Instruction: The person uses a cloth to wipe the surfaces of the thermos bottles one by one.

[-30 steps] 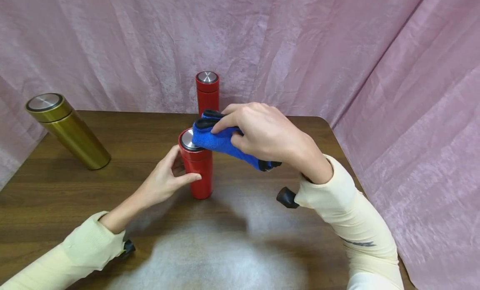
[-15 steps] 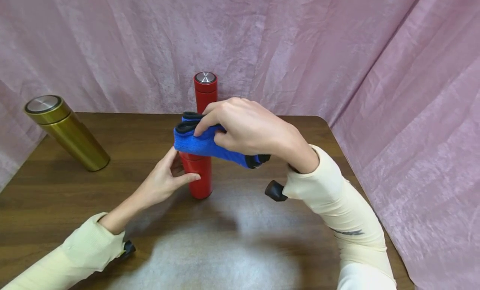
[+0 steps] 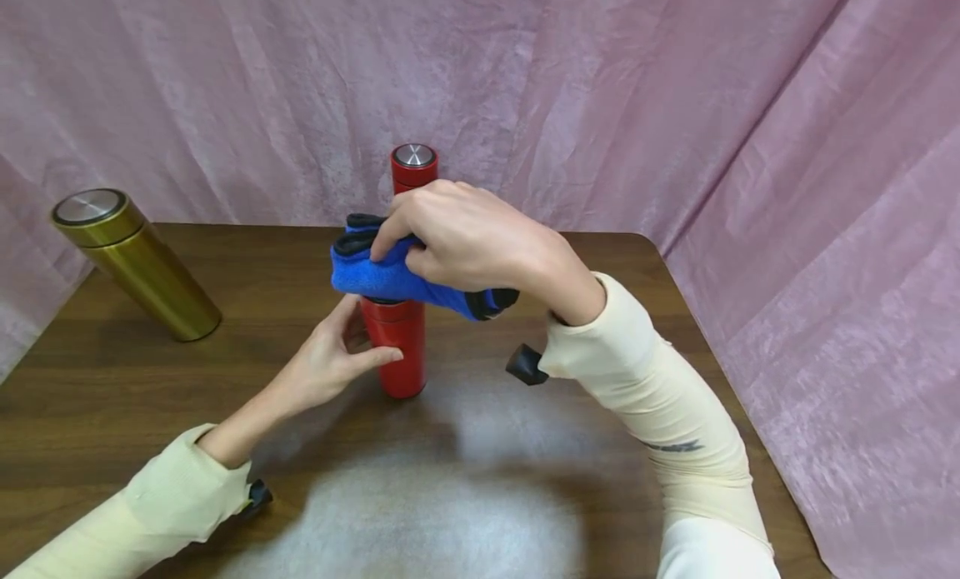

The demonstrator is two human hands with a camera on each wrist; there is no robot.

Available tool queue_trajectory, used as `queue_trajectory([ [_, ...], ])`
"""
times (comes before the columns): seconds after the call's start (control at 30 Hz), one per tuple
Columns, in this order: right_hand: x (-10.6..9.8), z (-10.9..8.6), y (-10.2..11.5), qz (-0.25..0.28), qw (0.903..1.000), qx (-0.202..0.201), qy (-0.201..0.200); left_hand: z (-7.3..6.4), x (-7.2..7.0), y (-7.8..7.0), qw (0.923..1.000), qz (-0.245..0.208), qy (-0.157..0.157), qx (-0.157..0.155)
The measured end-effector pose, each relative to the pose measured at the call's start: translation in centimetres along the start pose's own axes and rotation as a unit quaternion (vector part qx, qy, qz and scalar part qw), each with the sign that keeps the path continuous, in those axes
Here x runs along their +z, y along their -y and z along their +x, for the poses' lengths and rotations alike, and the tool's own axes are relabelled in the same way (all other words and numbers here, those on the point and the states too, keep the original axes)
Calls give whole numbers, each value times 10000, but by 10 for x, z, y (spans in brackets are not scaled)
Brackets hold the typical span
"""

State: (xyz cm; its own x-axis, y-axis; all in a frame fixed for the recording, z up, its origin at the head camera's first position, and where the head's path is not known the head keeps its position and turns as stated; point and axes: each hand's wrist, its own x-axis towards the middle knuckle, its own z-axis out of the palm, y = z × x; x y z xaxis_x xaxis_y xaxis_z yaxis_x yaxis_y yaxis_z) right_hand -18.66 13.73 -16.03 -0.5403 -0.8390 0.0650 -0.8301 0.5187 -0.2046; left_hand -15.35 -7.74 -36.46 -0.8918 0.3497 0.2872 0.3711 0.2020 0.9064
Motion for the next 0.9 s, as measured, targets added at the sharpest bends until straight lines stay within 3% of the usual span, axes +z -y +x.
queue_trajectory([
  [0.43,1,20,-9,74,10000,56,29,-1,0,-3,9997,150,-87,-167],
  [0.9,9,21,-48,692,9972,281,-40,-3,2,-1,9997,130,-168,-122],
])
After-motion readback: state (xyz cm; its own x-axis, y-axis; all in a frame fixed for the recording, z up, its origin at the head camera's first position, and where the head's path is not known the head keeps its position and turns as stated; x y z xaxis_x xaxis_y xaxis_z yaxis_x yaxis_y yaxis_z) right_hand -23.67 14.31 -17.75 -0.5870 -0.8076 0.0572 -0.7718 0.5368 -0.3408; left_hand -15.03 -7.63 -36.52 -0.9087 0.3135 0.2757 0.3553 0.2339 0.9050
